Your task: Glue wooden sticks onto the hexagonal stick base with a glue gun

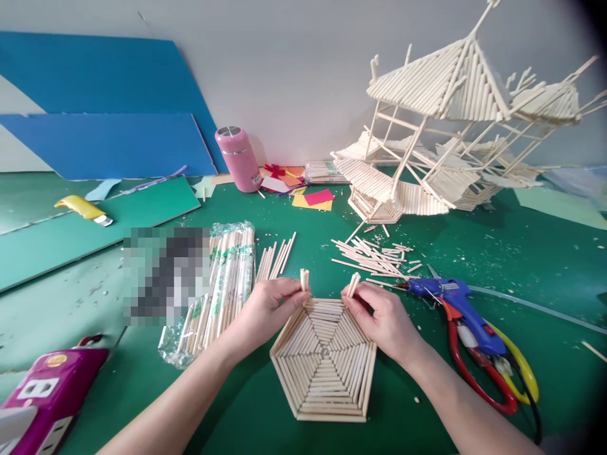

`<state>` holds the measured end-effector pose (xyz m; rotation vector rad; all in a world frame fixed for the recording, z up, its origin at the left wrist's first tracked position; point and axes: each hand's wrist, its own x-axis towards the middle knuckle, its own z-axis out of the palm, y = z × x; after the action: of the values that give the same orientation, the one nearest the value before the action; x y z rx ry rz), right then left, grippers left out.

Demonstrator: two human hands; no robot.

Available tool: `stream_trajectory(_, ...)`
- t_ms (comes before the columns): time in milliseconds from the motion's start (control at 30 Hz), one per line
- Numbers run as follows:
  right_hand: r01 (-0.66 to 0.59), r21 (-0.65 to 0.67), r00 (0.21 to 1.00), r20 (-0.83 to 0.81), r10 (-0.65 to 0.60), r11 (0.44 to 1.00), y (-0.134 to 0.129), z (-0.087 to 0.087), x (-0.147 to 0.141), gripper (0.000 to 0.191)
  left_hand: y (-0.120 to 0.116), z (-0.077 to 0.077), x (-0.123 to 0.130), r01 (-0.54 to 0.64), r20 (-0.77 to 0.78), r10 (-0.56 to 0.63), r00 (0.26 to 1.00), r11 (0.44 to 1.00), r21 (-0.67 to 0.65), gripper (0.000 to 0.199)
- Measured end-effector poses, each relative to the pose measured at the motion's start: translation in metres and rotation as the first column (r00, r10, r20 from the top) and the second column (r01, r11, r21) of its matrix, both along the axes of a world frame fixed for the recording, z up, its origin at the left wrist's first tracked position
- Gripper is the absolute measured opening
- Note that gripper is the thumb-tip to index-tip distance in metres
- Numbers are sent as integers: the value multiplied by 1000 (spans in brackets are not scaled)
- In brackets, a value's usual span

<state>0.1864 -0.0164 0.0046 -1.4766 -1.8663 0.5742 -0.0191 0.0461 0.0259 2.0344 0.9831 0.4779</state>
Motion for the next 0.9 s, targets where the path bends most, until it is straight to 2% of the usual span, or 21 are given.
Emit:
stream_trajectory(500,4,-3,999,-43,-4,1000,-3,0,1,13,0,-3,-1,-3,38,4,999,1000,-20,27)
stream_trajectory(533,10,-30,999,-49,-12,1000,-5,1,2,15,0,-2,-1,-2,40,3,999,1000,-15,26)
stream_trajectory(600,33,-84,996,-75,-40,996,-10,3,5,32,0,-1,-1,0,51,0,999,1000,-6,26)
stream_trajectory(700,146,-59,972,-175,-154,987,-19,13,9,51,0,-1,-1,3,77,-3,997,1000,0,25)
stream_trajectory(800,331,91,894,-350,-281,939,-24,34,8,41,0,-2,-2,-8,95,7,995,1000,7,24)
stream_trajectory(867,379,149,827,-497,-262,913,-29,47,2,34,-1,-2,-1,-21,97,20,995,1000,6,24)
stream_trajectory(900,355,144,792,-571,-215,924,-35,51,-2,35,-1,-2,-1,-29,99,28,995,1000,4,24)
